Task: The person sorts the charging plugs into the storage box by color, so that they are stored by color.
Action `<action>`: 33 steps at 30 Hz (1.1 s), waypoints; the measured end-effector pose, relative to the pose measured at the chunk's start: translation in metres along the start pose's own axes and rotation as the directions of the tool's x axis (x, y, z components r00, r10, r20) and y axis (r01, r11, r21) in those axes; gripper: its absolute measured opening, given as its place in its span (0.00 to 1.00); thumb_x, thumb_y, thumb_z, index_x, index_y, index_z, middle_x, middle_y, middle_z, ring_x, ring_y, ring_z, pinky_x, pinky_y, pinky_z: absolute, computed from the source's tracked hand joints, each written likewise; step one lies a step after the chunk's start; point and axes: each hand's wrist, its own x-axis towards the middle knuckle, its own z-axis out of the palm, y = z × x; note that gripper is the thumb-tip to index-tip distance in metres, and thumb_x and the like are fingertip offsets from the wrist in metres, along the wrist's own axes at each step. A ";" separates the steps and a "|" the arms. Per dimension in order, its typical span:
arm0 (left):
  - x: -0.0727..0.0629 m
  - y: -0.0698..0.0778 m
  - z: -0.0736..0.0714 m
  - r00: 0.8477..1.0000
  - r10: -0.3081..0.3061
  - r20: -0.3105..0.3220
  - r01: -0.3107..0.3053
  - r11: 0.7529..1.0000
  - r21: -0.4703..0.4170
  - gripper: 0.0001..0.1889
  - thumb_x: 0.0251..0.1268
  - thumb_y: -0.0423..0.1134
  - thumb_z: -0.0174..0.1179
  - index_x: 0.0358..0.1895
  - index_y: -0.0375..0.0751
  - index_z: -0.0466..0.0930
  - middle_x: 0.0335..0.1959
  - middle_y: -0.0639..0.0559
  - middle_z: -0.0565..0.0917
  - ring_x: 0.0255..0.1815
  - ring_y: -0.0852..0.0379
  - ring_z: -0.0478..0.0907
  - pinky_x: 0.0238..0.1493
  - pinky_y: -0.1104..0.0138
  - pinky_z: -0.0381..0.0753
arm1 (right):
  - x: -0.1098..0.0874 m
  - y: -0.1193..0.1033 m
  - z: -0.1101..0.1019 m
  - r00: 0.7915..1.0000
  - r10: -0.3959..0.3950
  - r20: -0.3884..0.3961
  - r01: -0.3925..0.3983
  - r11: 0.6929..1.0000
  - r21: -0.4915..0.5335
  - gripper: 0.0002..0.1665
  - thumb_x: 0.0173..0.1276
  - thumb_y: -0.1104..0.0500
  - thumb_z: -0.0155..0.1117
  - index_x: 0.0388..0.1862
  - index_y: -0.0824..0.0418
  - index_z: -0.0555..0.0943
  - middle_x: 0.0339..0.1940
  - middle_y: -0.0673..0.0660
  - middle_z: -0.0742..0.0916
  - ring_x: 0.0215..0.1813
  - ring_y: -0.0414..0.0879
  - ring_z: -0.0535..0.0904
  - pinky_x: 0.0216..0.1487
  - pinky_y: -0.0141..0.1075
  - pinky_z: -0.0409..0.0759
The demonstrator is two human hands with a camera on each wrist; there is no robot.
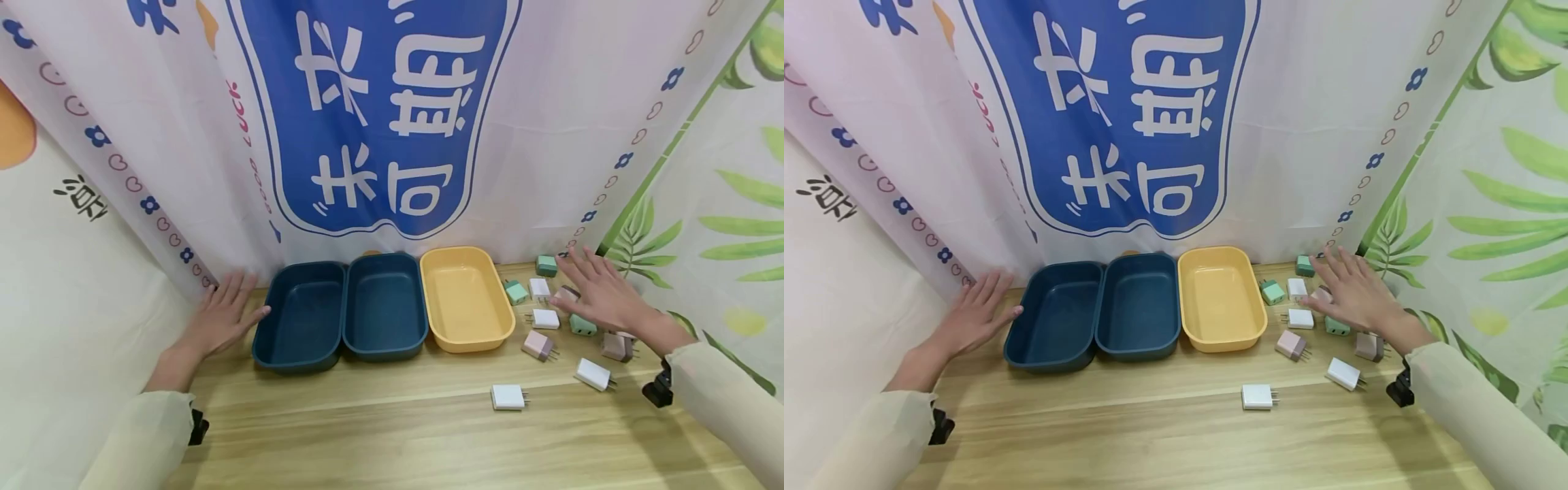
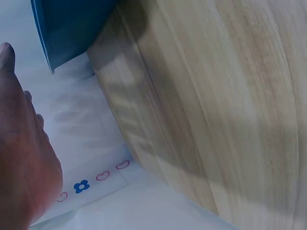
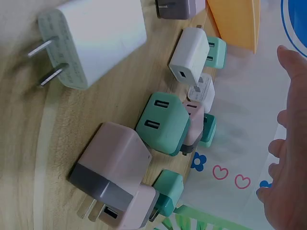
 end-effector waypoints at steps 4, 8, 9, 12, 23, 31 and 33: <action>0.003 0.006 0.003 0.999 0.027 0.020 -0.026 0.999 -0.028 0.48 0.82 0.68 0.42 0.88 0.40 0.37 0.88 0.32 0.37 0.87 0.30 0.33 0.82 0.33 0.30 | -0.004 -0.004 -0.001 0.999 -0.043 -0.021 0.043 0.999 -0.021 0.55 0.78 0.34 0.57 0.88 0.64 0.51 0.87 0.73 0.53 0.87 0.72 0.40 0.84 0.68 0.36; 0.006 0.012 0.005 0.998 0.046 0.033 -0.044 0.998 -0.055 0.48 0.83 0.67 0.43 0.87 0.38 0.36 0.87 0.30 0.36 0.87 0.29 0.31 0.81 0.31 0.30 | -0.008 -0.009 -0.001 0.994 -0.100 -0.034 0.099 0.994 -0.052 0.53 0.77 0.35 0.60 0.86 0.67 0.57 0.85 0.74 0.58 0.86 0.72 0.47 0.85 0.64 0.42; 0.007 0.013 0.006 0.998 0.047 0.034 -0.045 0.998 -0.051 0.48 0.83 0.67 0.43 0.87 0.37 0.37 0.87 0.30 0.37 0.87 0.28 0.32 0.81 0.31 0.31 | -0.009 -0.012 -0.001 0.993 -0.112 -0.030 0.110 0.993 -0.047 0.53 0.77 0.35 0.60 0.85 0.67 0.58 0.85 0.74 0.58 0.86 0.72 0.48 0.85 0.63 0.43; 0.008 0.016 0.008 0.998 0.043 0.047 -0.041 0.998 -0.038 0.49 0.82 0.68 0.44 0.87 0.35 0.39 0.87 0.30 0.37 0.87 0.29 0.33 0.81 0.31 0.32 | -0.013 -0.018 0.000 0.989 -0.146 -0.019 0.145 0.989 -0.038 0.53 0.77 0.36 0.61 0.85 0.68 0.59 0.85 0.74 0.57 0.85 0.73 0.50 0.86 0.59 0.42; 0.010 0.020 0.015 0.997 0.052 0.061 -0.049 0.998 -0.047 0.50 0.81 0.68 0.46 0.87 0.37 0.38 0.87 0.30 0.40 0.87 0.30 0.35 0.82 0.32 0.35 | -0.027 -0.037 0.000 0.986 -0.163 0.031 0.163 0.986 -0.017 0.55 0.74 0.36 0.66 0.86 0.64 0.58 0.85 0.72 0.60 0.84 0.72 0.55 0.77 0.69 0.62; 0.012 0.024 0.017 0.995 0.072 0.067 -0.068 0.996 -0.051 0.50 0.80 0.67 0.47 0.87 0.36 0.39 0.87 0.30 0.41 0.87 0.31 0.36 0.83 0.33 0.37 | -0.038 -0.044 0.008 0.982 -0.189 0.009 0.189 0.982 0.007 0.53 0.71 0.35 0.69 0.83 0.65 0.65 0.82 0.71 0.68 0.81 0.73 0.62 0.74 0.69 0.67; 0.012 0.025 0.017 0.994 0.079 0.077 -0.076 0.996 -0.041 0.51 0.80 0.68 0.47 0.87 0.36 0.38 0.87 0.30 0.40 0.88 0.31 0.36 0.83 0.34 0.37 | -0.039 -0.045 0.010 0.978 -0.209 -0.005 0.209 0.978 0.006 0.54 0.70 0.34 0.70 0.81 0.67 0.67 0.81 0.71 0.70 0.80 0.73 0.64 0.73 0.69 0.69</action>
